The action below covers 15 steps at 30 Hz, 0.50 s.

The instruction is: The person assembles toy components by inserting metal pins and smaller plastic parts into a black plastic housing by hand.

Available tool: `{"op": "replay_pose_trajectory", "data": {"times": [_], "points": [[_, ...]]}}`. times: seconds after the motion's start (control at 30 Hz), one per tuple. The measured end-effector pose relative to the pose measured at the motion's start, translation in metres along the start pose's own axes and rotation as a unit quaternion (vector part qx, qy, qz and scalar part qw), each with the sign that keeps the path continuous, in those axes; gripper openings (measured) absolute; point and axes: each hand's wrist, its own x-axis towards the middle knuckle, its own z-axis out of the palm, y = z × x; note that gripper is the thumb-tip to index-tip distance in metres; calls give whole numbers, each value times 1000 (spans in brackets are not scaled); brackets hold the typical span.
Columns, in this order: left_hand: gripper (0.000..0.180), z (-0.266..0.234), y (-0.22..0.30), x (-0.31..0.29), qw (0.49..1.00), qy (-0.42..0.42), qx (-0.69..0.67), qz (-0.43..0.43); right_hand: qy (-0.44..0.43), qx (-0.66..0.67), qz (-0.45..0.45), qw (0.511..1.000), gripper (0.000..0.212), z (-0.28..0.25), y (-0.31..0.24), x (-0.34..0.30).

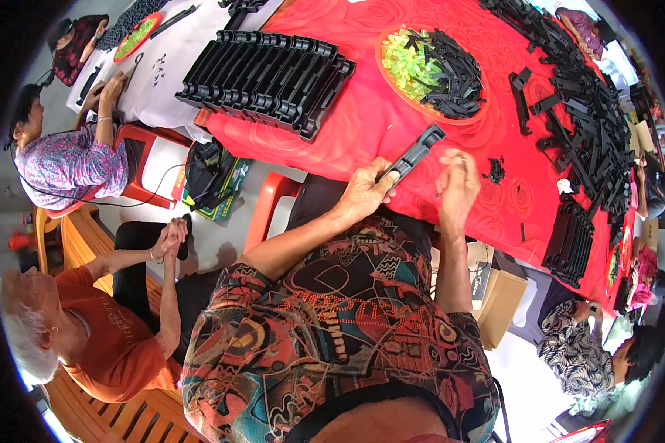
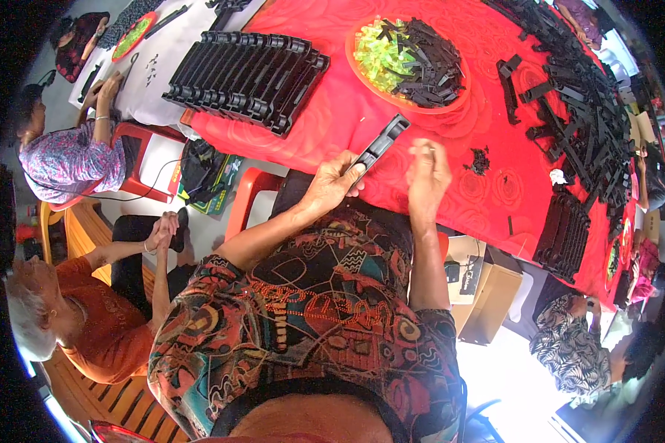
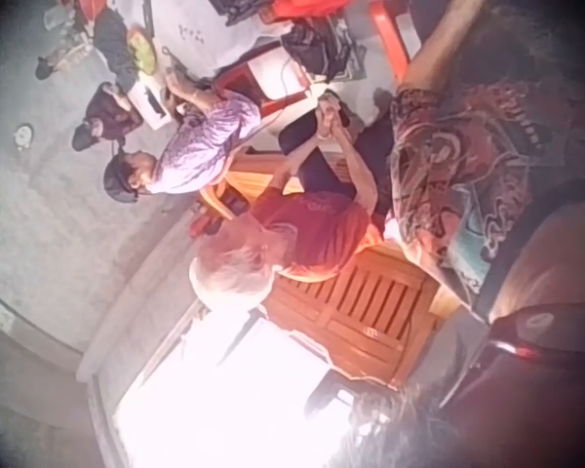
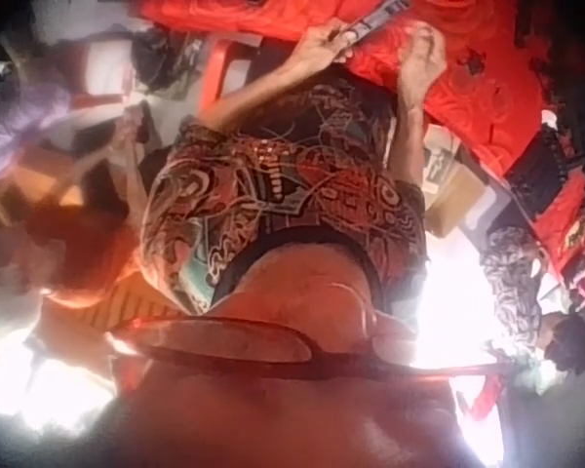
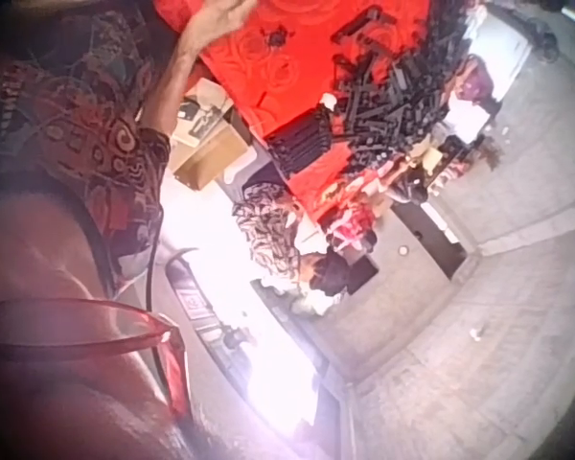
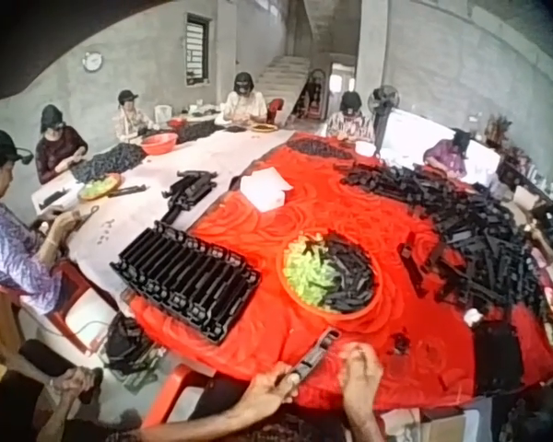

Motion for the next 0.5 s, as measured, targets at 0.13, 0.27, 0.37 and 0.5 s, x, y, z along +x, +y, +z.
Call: {"op": "replay_pose_trajectory", "data": {"times": [0.13,0.27,0.37,0.5], "points": [[12,-1,-5,1,998,5,38,57,-2,81,-63,995,18,-7,-13,6],[11,2,-6,-1,997,-4,57,49,-21,140,-63,988,18,-4,-19,4],[17,-4,-13,2,995,-47,78,27,-34,135,-17,990,18,-7,-9,4],[17,-2,-12,2,997,-46,58,8,-16,153,23,988,17,-10,0,5]]}}
